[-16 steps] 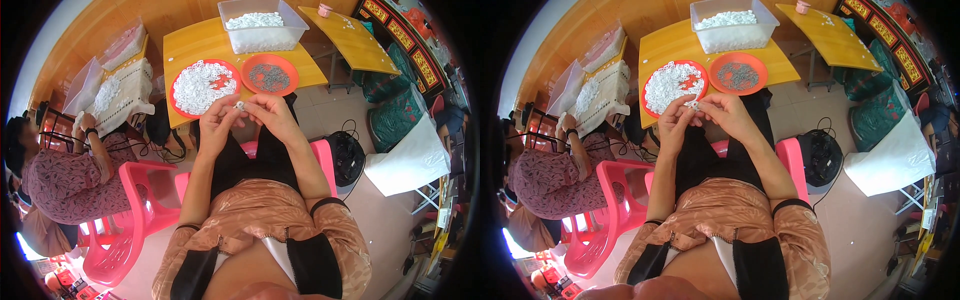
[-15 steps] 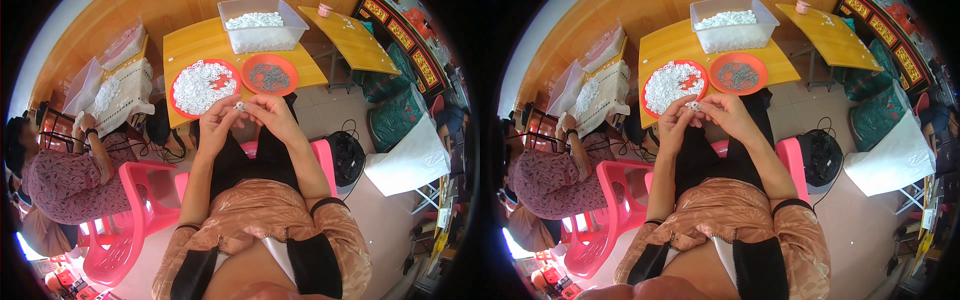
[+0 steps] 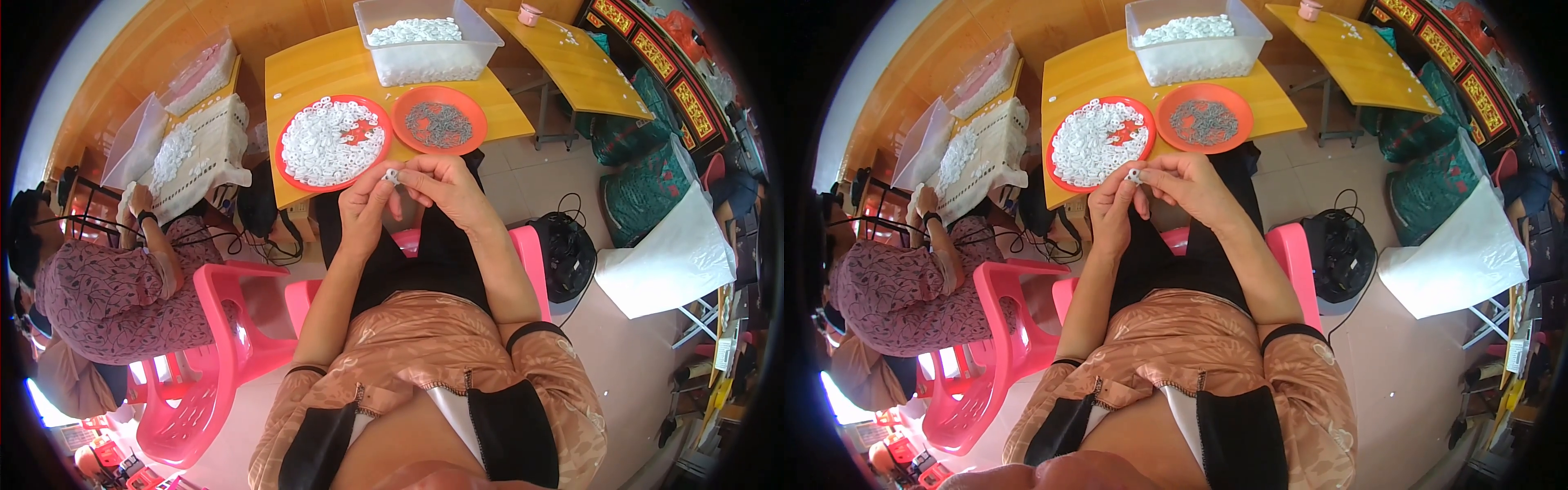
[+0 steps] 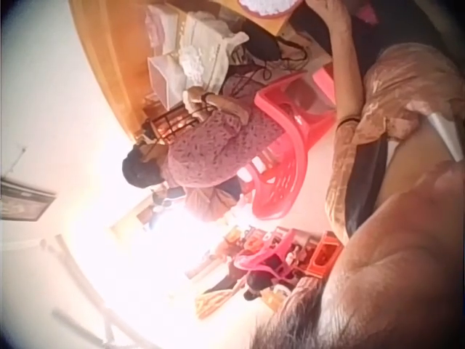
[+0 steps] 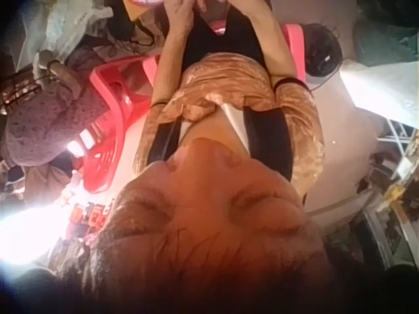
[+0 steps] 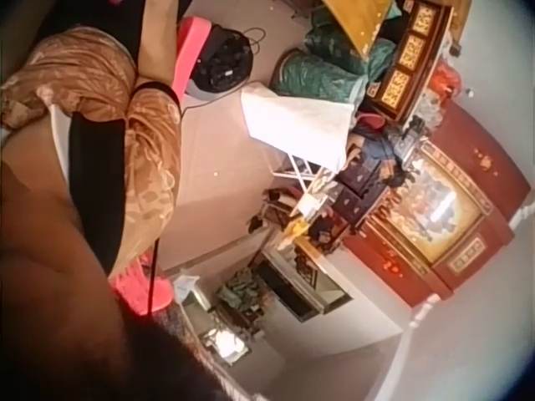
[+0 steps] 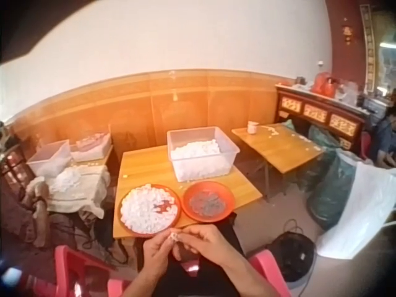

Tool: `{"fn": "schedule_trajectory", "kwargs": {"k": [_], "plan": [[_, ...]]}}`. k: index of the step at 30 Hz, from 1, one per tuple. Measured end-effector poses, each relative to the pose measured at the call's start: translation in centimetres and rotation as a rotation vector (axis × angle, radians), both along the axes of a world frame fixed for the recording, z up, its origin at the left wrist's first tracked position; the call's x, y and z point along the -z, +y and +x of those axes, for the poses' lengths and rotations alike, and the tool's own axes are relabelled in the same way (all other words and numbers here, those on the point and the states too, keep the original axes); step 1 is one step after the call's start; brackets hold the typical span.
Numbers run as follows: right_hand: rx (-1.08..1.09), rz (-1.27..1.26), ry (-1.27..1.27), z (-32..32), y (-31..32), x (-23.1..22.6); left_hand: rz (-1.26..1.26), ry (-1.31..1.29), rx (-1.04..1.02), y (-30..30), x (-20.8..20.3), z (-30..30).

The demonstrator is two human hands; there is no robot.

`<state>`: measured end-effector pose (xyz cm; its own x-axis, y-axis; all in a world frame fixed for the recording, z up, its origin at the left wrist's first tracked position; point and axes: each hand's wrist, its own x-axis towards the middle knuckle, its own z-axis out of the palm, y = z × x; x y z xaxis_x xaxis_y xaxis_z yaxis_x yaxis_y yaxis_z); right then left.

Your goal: Manual assembly of small plastic and metal components by joining them together.

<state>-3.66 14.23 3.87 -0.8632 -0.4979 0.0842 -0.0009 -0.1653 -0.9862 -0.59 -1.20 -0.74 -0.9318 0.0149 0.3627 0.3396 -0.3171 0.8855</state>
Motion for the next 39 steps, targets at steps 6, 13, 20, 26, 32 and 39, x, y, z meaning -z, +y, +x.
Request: {"fn": "schedule_trajectory", "kwargs": {"k": [6,13,20,26,32,39], "plan": [[0.022,-0.043,-0.031,0.3,-0.3,0.1,0.107,-0.088,0.01,0.1,-0.1,0.0],[0.011,-0.072,0.002,0.5,-0.3,0.2,0.166,-0.064,-0.015,0.6,-0.4,0.2],[-0.017,-0.069,0.015,1.0,-0.4,-0.4,0.202,-0.065,-0.058,0.9,-0.4,0.4],[-0.006,-0.106,-0.007,1.1,-0.5,-0.1,0.196,-0.064,-0.056,1.2,-0.4,0.6],[0.003,-0.105,-0.009,0.8,-0.1,0.2,0.129,-0.052,-0.014,0.8,-0.3,0.4],[0.002,-0.092,0.012,1.3,-0.1,-0.4,0.115,-0.05,-0.054,0.7,-0.5,0.4]]}}
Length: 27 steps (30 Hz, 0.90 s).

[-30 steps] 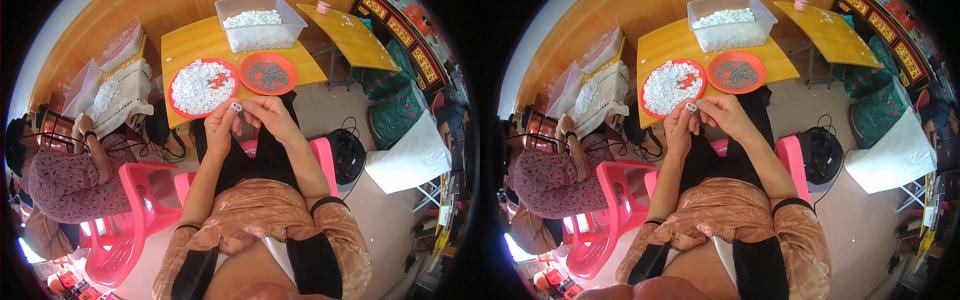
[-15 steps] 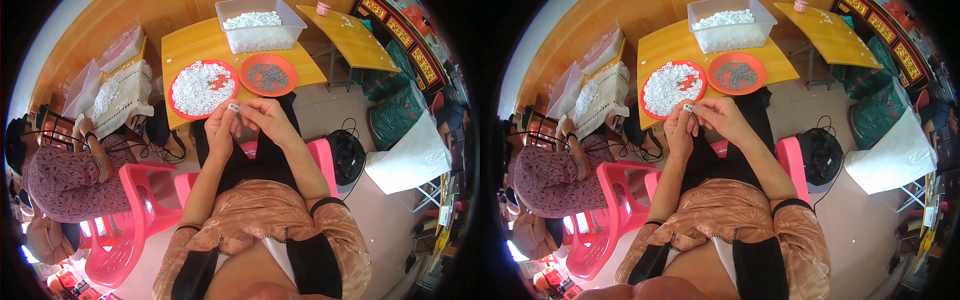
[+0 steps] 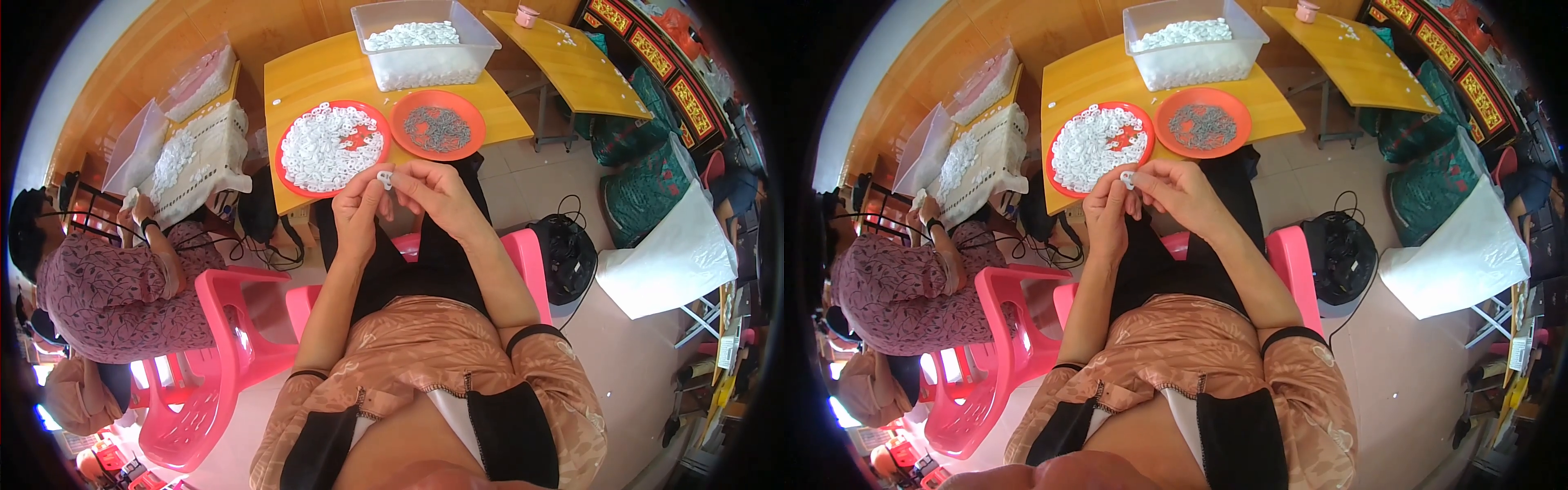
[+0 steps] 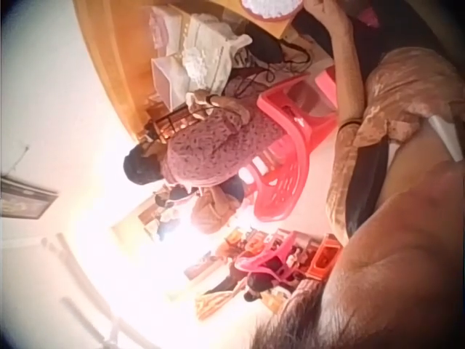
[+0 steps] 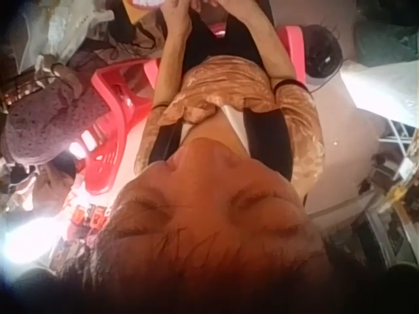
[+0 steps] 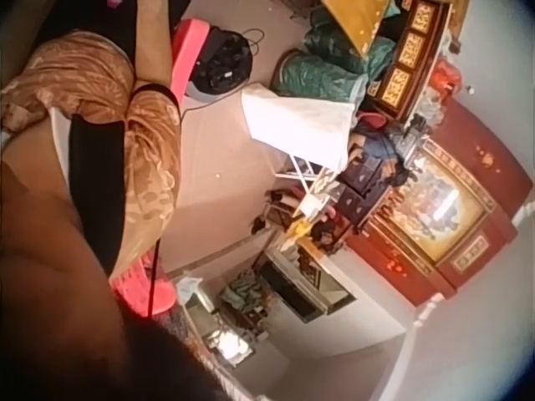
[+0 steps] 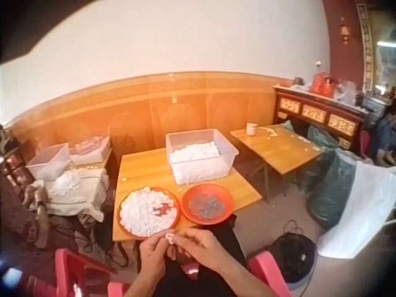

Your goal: Manual assembly of small plastic and metal components by joining them together.

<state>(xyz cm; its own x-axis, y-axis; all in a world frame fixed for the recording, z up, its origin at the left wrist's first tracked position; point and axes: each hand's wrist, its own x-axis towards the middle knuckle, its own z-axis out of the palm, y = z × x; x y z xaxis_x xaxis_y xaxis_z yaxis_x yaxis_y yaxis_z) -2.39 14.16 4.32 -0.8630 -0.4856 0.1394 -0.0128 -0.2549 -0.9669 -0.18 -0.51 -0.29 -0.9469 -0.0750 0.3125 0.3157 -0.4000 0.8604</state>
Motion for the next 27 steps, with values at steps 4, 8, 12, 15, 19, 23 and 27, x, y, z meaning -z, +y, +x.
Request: {"fn": "schedule_trajectory", "kwargs": {"k": [4,8,12,15,19,23,27], "plan": [[0.049,0.099,0.173,0.5,-0.7,-0.4,0.012,-0.037,-0.048,0.2,-0.3,0.0],[0.147,0.353,0.367,0.8,-0.5,-1.1,0.033,-0.067,-0.054,0.1,0.0,-0.2],[0.221,0.41,0.583,0.3,-1.0,0.2,0.093,-0.132,-0.105,0.6,-0.5,-0.3],[0.287,0.414,0.657,0.1,-1.3,0.8,0.113,-0.128,-0.045,0.2,-0.2,-0.4],[0.322,0.459,0.716,0.0,-1.6,1.0,0.11,-0.133,-0.051,0.1,-0.2,-0.3],[0.45,0.568,1.058,-0.5,-1.5,1.5,0.117,-0.14,-0.044,0.2,-0.9,0.0],[0.49,0.537,1.106,-0.5,-1.6,1.2,0.124,-0.139,-0.054,0.6,-1.6,0.5]]}}
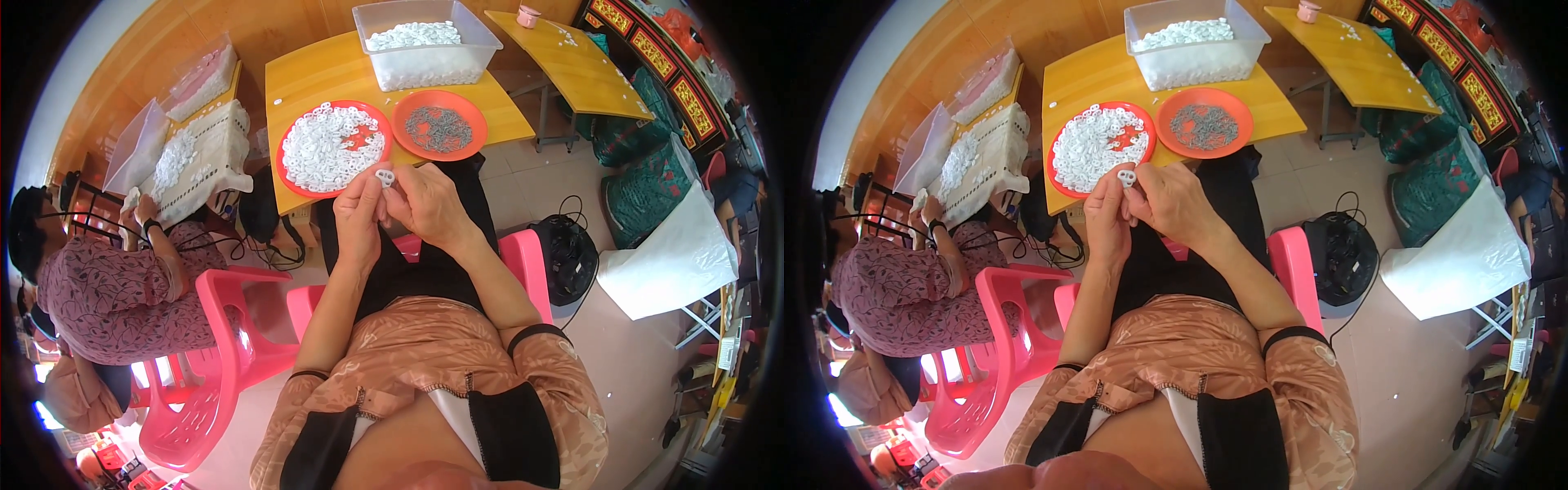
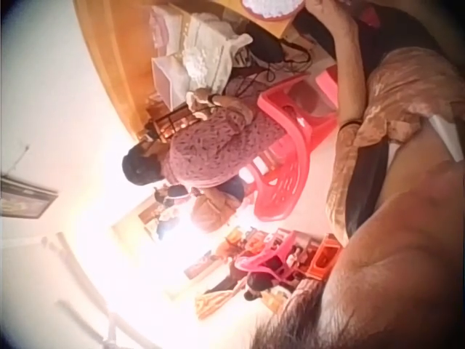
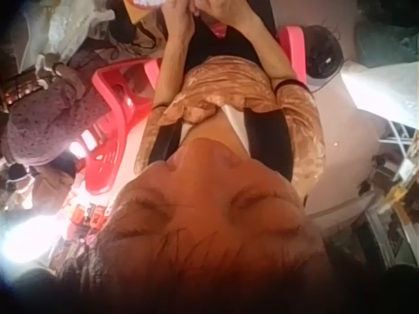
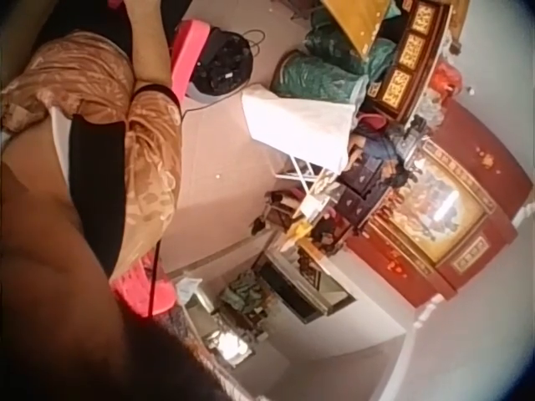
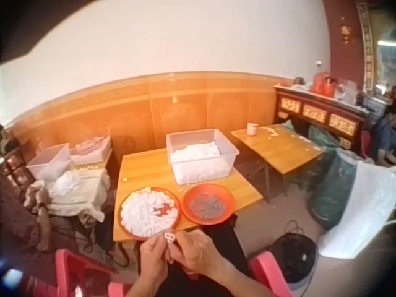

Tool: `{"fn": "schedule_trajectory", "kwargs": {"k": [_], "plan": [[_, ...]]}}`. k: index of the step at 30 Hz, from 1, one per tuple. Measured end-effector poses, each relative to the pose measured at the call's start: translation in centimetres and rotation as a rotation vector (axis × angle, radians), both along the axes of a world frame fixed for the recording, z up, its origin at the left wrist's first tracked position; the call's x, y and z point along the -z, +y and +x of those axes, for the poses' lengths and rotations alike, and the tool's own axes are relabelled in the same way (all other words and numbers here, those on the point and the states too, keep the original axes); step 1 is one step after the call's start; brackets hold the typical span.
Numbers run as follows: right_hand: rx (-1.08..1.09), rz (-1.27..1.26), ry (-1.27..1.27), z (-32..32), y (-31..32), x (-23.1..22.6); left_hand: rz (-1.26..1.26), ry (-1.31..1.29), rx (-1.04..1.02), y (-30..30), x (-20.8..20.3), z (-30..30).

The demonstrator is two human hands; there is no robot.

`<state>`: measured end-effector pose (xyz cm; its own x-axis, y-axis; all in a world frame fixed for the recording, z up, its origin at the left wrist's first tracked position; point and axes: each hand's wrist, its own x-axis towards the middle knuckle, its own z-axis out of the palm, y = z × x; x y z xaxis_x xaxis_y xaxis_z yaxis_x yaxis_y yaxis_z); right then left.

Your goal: Manual assembly of small plastic and metal components by joining them together.

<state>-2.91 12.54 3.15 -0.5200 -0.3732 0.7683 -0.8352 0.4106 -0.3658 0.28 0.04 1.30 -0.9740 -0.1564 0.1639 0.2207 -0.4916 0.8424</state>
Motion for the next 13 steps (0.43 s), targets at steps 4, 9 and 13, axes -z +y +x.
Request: {"fn": "schedule_trajectory", "kwargs": {"k": [4,9,13], "plan": [[0.008,-0.03,0.044,0.0,0.1,0.0,0.001,-0.023,-0.018,0.8,-0.4,0.7],[0.043,-0.004,0.045,0.2,-0.1,0.3,-0.099,0.054,-0.2,2.0,-0.2,1.3],[0.043,-0.029,0.031,0.4,-0.3,0.4,-0.292,0.139,-0.3,1.7,-0.3,1.5]]}}
